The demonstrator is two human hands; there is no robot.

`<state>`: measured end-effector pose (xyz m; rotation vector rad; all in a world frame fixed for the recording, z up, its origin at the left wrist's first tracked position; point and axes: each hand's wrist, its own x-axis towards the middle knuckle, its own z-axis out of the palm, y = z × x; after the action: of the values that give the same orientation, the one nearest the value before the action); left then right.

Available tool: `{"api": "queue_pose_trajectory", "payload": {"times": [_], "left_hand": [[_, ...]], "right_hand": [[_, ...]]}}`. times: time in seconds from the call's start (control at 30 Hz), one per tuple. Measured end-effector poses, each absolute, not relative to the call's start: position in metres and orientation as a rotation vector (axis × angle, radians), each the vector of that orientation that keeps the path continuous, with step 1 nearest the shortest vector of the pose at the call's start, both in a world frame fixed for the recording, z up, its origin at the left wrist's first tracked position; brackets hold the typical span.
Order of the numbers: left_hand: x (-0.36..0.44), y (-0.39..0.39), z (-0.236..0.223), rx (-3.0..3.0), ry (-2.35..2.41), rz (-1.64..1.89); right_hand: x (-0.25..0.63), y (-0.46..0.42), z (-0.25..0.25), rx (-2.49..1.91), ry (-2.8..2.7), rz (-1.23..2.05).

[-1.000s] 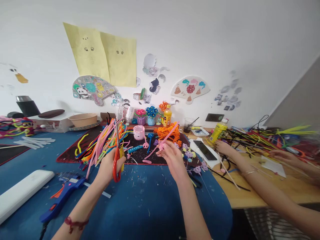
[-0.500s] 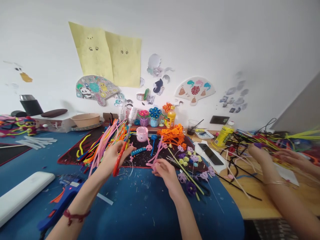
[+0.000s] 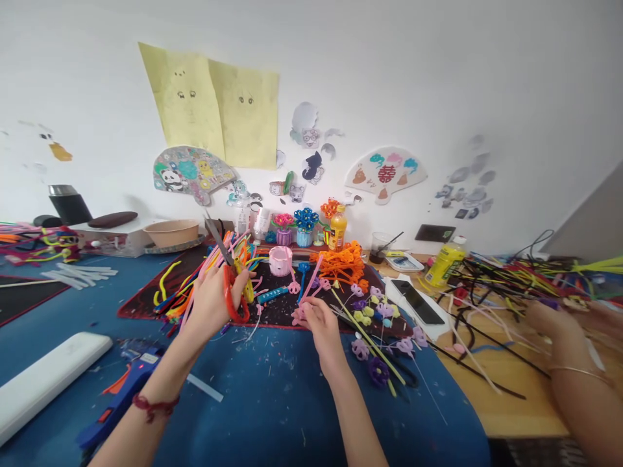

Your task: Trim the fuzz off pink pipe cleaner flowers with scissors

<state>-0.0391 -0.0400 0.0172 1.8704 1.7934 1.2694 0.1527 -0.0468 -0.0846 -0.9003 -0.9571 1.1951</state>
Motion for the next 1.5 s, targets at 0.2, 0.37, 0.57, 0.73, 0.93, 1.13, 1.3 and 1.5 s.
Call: {"api": "queue_pose_trajectory", "payload": {"times": [0.2,0.37,0.57,0.73,0.93,1.13,1.3,1.5], "left_hand": [[-0.031,-0.038,0.016,1.788,1.43,1.259],[-0.025,-0.045,0.023,1.693,1.342,1.331],[-0.032,-0.048,0.024,1.618,1.352,1.419],[-0.04,-0.043,0.012,1.578,1.313,1.488],[-0.041,-0.045,0.01,1.552,1.266,1.547],[-0.036,-0.048,0.009,1.504,1.256,1.591],[-0.03,-0.052,0.009,1.505,1.253,1.595],[-0.035,-0.057,0.012,1.557,1.334,1.621]], "right_hand": [[0.131,-0.061,-0.072,-0.76,-0.868,1.412],[0.104,-0.056,-0.059,-0.525,-0.605,1.598],[0.091,-0.061,-0.054,-0.247,-0.306,1.927],[0.087,-0.075,-0.062,-0.216,-0.325,1.994],[0.083,-0.084,-0.068,-0.327,-0.368,1.803],[0.073,-0.087,-0.052,-0.133,-0.112,1.845],[0.061,-0.079,-0.048,-0.153,0.113,1.804],[0.071,-0.076,-0.049,-0.101,0.351,1.848]]}}
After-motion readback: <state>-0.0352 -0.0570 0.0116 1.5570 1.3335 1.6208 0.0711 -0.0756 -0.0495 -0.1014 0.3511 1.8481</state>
